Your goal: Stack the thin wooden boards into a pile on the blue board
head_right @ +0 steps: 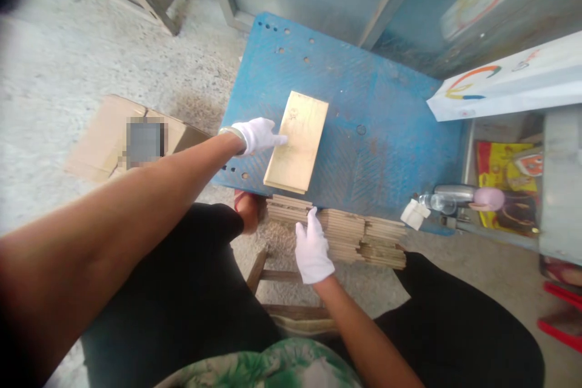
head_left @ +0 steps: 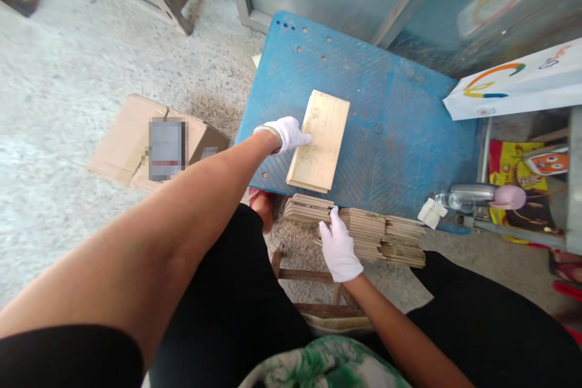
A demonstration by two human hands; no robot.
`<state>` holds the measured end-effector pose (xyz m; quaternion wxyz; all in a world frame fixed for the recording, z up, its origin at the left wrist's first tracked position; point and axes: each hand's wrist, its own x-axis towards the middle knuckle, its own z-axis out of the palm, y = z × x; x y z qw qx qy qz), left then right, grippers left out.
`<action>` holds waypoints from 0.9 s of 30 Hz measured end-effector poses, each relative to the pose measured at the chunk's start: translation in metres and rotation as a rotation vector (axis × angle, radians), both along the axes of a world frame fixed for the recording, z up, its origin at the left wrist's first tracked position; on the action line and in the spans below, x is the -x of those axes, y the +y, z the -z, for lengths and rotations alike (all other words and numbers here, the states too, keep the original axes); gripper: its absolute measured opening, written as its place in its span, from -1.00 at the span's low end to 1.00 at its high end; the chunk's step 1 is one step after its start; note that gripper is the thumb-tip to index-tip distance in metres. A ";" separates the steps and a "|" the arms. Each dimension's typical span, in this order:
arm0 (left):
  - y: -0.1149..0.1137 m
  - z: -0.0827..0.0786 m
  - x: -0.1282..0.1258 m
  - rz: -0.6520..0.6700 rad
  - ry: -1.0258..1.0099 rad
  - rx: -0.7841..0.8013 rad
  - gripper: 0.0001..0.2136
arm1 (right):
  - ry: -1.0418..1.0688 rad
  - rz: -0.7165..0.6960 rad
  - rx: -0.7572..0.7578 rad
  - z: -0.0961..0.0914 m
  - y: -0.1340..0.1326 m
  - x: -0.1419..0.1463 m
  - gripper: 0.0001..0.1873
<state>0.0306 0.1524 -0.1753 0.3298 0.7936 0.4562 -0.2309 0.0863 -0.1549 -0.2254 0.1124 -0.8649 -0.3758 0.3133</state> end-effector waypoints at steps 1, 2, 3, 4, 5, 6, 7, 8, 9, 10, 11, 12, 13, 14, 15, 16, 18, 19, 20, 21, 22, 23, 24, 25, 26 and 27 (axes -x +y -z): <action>0.000 0.001 0.001 -0.006 -0.002 -0.003 -0.40 | -0.025 -0.033 0.041 -0.003 0.002 0.003 -0.35; 0.001 0.002 0.002 -0.012 -0.002 -0.003 -0.39 | -0.050 -0.058 0.082 -0.007 0.005 0.005 -0.34; 0.001 0.003 0.003 -0.017 0.000 -0.004 -0.39 | -0.076 -0.077 0.124 -0.010 0.008 0.006 -0.34; 0.001 0.004 0.004 -0.018 0.003 -0.005 -0.38 | -0.102 -0.091 0.163 -0.013 0.010 0.007 -0.33; 0.002 0.004 0.005 -0.017 0.005 -0.007 -0.38 | -0.125 -0.102 0.196 -0.016 0.012 0.008 -0.33; 0.002 0.004 0.005 -0.016 0.008 -0.009 -0.38 | -0.143 -0.112 0.221 -0.017 0.013 0.009 -0.33; 0.002 0.004 0.006 -0.015 0.011 -0.009 -0.39 | -0.161 -0.120 0.239 -0.017 0.012 0.010 -0.33; 0.002 0.003 0.006 -0.012 0.013 -0.008 -0.39 | -0.177 -0.128 0.251 -0.017 0.011 0.011 -0.32; 0.002 0.003 0.006 -0.009 0.014 -0.007 -0.39 | -0.194 -0.132 0.261 -0.016 0.008 0.012 -0.32; 0.002 0.002 0.006 -0.004 0.014 -0.007 -0.39 | -0.211 -0.134 0.266 -0.014 0.005 0.014 -0.32; 0.001 0.001 0.006 0.002 0.013 -0.007 -0.39 | -0.225 -0.136 0.261 -0.012 0.001 0.015 -0.31; 0.001 0.001 0.006 0.010 0.010 -0.008 -0.39 | -0.233 -0.141 0.242 -0.010 -0.004 0.015 -0.32; 0.001 0.000 0.007 0.016 0.009 -0.010 -0.39 | -0.236 -0.151 0.212 -0.008 -0.009 0.015 -0.33; 0.001 0.000 0.007 0.021 0.010 -0.012 -0.39 | -0.234 -0.173 0.179 -0.007 -0.014 0.015 -0.34; 0.001 0.001 0.007 0.024 0.015 -0.012 -0.39 | -0.229 -0.209 0.154 -0.005 -0.018 0.013 -0.37; 0.002 0.001 0.007 0.025 0.021 -0.012 -0.39 | -0.223 -0.261 0.143 -0.004 -0.022 0.011 -0.40; 0.003 0.003 0.008 0.024 0.036 -0.012 -0.38 | -0.209 -0.407 0.178 -0.003 -0.025 0.007 -0.46; 0.003 0.003 0.008 0.023 0.041 -0.009 -0.38 | -0.197 -0.489 0.210 -0.003 -0.025 0.005 -0.49; 0.004 0.003 0.008 0.020 0.043 -0.004 -0.37 | -0.186 -0.564 0.244 -0.002 -0.024 0.003 -0.51; 0.004 0.003 0.008 0.016 0.040 0.001 -0.37 | -0.175 -0.625 0.275 -0.002 -0.022 0.001 -0.53; 0.005 0.002 0.008 0.012 0.034 0.001 -0.37 | -0.166 -0.668 0.302 -0.002 -0.019 0.000 -0.55; 0.006 0.000 0.008 0.007 0.024 -0.004 -0.37 | -0.158 -0.693 0.323 -0.001 -0.015 -0.001 -0.56; 0.006 -0.002 0.008 -0.001 0.007 -0.016 -0.39 | -0.151 -0.703 0.338 -0.001 -0.011 -0.002 -0.57; 0.007 -0.005 0.007 -0.014 -0.020 -0.034 -0.41 | -0.142 -0.704 0.347 -0.001 -0.007 -0.003 -0.58; 0.007 -0.008 0.007 -0.031 -0.055 -0.055 -0.44 | -0.134 -0.699 0.351 -0.002 -0.003 -0.005 -0.59; 0.007 -0.012 0.006 -0.050 -0.097 -0.074 -0.47 | -0.127 -0.689 0.350 -0.004 0.001 -0.006 -0.60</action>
